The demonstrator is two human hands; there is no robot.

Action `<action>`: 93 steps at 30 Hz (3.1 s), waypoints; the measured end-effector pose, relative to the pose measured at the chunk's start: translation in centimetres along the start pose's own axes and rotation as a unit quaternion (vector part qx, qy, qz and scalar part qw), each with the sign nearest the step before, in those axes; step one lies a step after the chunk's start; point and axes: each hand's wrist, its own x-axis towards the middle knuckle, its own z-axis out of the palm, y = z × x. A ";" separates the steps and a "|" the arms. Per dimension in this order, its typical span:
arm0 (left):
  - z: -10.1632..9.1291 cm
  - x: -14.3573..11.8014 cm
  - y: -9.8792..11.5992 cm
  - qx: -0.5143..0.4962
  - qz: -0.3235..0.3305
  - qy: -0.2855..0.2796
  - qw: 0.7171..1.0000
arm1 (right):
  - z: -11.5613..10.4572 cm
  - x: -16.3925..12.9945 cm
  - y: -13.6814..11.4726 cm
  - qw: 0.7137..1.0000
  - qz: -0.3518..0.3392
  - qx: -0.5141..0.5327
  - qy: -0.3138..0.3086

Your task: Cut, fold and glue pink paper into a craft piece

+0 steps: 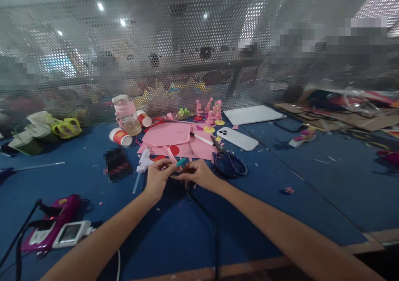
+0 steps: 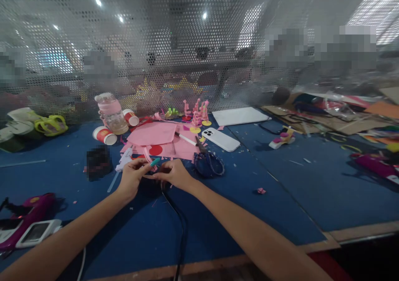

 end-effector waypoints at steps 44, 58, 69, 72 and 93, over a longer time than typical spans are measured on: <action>-0.5 0.2 -0.7 0.033 0.009 -0.057 0.998 | 0.2 0.0 -0.4 0.998 -0.010 0.023 0.056; -0.5 0.2 -0.6 -0.004 -0.002 -0.037 0.999 | 0.7 0.1 -1.6 0.985 0.107 0.130 0.030; -1.0 1.2 -0.1 -0.031 -0.070 -0.083 0.994 | 0.0 0.0 -1.0 0.982 0.157 0.099 -0.040; -0.9 0.9 -0.1 -0.003 -0.056 -0.068 0.996 | 0.2 0.0 -1.3 0.982 0.162 0.089 -0.035; -0.7 0.6 -0.2 0.044 0.015 -0.007 0.999 | 0.4 0.1 -0.8 0.983 0.118 0.128 -0.050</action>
